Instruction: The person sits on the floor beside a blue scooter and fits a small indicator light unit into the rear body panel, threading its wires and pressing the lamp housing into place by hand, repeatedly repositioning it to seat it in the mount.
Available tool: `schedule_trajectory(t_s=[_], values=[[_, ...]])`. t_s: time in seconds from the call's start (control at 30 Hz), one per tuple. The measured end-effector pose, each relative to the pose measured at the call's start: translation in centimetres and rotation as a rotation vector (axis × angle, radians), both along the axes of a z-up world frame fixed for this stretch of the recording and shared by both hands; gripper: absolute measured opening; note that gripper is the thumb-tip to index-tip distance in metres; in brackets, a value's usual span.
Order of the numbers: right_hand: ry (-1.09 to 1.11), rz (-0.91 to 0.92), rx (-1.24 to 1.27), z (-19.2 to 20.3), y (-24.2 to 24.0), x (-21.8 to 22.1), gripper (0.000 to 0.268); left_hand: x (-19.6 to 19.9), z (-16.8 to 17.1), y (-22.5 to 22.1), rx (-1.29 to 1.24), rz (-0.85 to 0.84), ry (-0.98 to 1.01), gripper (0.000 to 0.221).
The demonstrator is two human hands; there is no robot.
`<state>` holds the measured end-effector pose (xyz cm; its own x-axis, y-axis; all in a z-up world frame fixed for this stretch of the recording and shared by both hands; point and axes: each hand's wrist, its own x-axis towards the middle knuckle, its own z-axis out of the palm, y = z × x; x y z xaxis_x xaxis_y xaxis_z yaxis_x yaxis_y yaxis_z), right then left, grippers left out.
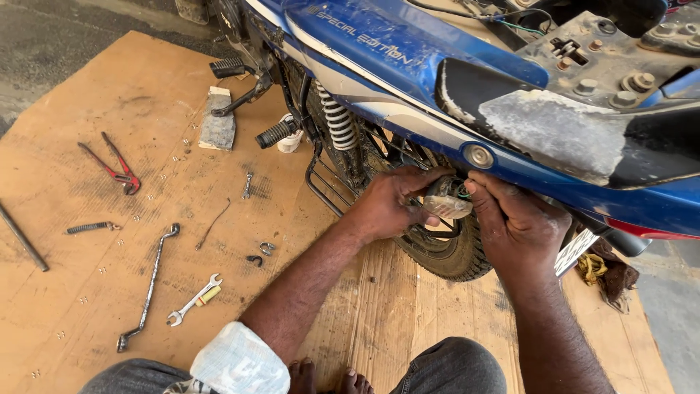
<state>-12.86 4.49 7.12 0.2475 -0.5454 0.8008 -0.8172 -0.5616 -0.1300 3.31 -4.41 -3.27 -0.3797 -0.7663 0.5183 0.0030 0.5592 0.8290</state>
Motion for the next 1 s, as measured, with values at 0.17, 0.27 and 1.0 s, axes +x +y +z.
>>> schedule_trajectory(t_s=[0.17,0.27,1.0], values=[[0.034,0.019,-0.008,-0.1,-0.5,-0.8,0.016,0.1,0.9,0.3,0.023,-0.016,-0.044,0.085],[0.042,0.012,-0.015,-0.4,-0.7,-1.3,0.016,-0.2,0.8,0.6,0.055,-0.040,0.040,0.081],[-0.147,0.040,-0.067,-1.9,-1.4,-1.4,0.019,-1.2,-0.3,0.8,0.209,-0.087,0.053,0.078]])
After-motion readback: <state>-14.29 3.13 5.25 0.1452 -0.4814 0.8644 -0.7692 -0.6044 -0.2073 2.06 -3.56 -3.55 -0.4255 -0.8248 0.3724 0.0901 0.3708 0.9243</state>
